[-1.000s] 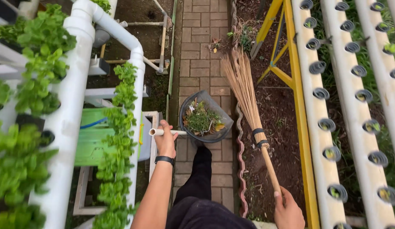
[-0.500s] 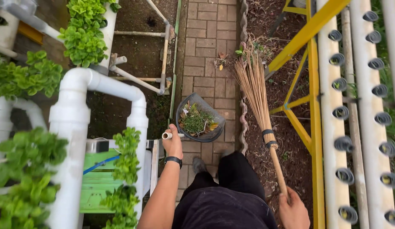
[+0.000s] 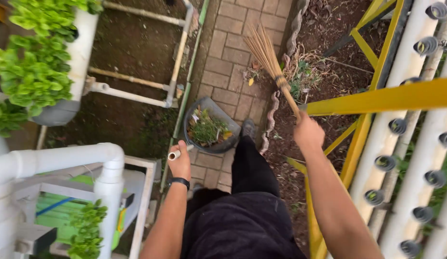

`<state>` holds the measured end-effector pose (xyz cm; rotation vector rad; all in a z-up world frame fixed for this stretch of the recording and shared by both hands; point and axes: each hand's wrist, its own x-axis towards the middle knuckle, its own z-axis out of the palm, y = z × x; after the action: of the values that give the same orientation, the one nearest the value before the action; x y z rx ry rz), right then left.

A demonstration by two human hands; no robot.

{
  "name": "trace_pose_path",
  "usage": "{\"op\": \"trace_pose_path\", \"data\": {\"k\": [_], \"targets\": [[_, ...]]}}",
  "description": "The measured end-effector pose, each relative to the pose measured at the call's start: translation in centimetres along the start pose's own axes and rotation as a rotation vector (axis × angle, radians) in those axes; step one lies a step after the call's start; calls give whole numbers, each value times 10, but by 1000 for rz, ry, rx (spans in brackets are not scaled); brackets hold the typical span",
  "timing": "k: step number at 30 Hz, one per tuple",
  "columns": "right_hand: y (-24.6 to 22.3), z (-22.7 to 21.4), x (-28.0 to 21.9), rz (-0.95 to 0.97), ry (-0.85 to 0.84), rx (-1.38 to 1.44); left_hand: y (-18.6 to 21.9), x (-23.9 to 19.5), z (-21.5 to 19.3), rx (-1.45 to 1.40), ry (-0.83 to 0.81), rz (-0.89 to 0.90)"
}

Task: Sweeping garden debris and leaves into a dustpan in an outdoor plant area.

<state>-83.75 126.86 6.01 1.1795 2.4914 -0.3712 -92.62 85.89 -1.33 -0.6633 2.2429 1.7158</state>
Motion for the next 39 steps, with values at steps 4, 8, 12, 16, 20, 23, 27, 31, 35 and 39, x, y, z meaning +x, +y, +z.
{"op": "trace_pose_path", "data": {"k": [4, 8, 12, 16, 20, 23, 27, 31, 35, 39], "targets": [[-42, -14, 139, -111, -59, -155, 6, 12, 40, 18, 48, -33], [-73, -12, 212, -236, -72, -404, 24, 8, 68, 32, 82, -164], [-91, -37, 225, -365, -192, -623, 14, 22, 84, 29, 84, -140], [-88, -88, 198, -381, -239, -729, 15, 29, 104, -75, 70, -137], [-80, -141, 180, -325, -260, -775, 24, 37, 124, -138, 81, -157], [-74, -140, 196, -391, -101, -766, 21, 45, 133, -168, 47, -143], [-76, -104, 216, -423, -118, -847, 13, 53, 147, -97, -32, -46], [-69, -92, 214, -438, -252, -830, 15, 60, 142, -29, -136, 37], [-68, -145, 186, -372, -251, -819, 41, 62, 117, 33, -119, -52], [-59, -158, 191, -345, -208, -819, 40, 78, 110, 52, -136, -44]]}}
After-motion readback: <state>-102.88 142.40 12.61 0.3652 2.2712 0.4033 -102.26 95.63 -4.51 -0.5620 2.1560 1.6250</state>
